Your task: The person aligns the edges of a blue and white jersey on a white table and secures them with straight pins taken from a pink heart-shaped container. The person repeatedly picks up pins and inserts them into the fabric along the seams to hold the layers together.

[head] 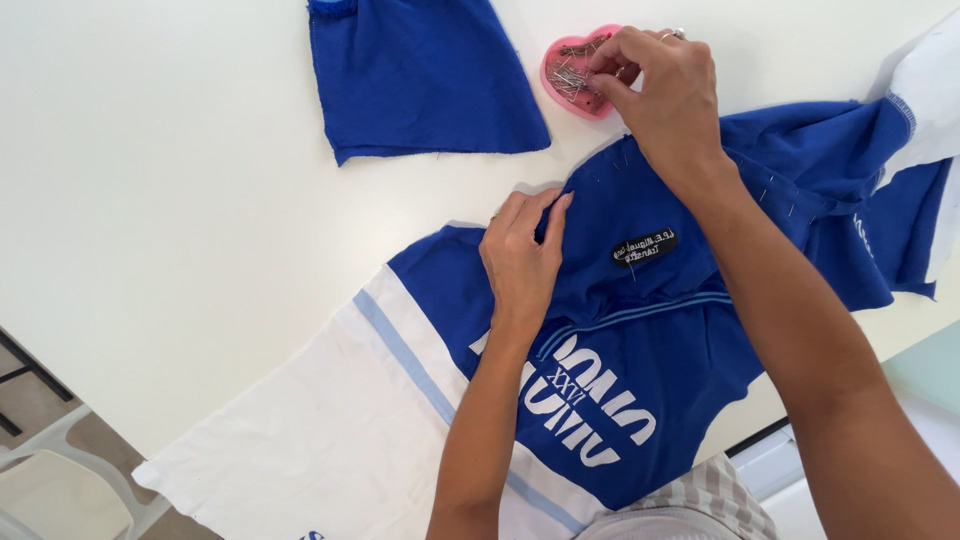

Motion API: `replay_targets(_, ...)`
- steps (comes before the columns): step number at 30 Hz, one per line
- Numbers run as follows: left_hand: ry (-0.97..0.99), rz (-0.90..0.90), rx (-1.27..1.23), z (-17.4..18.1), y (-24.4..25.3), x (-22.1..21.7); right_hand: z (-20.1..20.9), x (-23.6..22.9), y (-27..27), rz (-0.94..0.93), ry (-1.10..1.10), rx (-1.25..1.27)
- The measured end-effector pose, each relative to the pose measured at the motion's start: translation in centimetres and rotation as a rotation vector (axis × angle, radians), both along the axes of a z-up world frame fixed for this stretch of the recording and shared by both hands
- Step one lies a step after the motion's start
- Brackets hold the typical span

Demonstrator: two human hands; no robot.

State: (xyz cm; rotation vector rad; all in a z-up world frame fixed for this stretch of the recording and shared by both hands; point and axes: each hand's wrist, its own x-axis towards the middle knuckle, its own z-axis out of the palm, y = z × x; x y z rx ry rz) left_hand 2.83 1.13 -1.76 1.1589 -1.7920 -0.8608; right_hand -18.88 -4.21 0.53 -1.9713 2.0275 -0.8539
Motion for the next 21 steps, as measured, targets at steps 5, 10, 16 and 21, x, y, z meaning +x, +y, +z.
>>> replay_targets(5, -0.002, 0.004, 0.004, -0.1, 0.0, 0.0, 0.2, -0.1, 0.3, -0.008, 0.009, -0.02)
replay_targets(10, -0.021, 0.006, -0.002, 0.0, 0.0, 0.1, 0.4, -0.1, 0.3, 0.023, -0.025, -0.051)
replay_targets(16, -0.027, 0.005, 0.015, 0.0, 0.1, 0.0, 1.4, 0.4, 0.4, 0.044, -0.092, -0.032)
replay_targets(21, -0.019, 0.004, 0.009, 0.1, 0.0, 0.1, 1.0, 0.3, 0.4, -0.001, -0.087, -0.025)
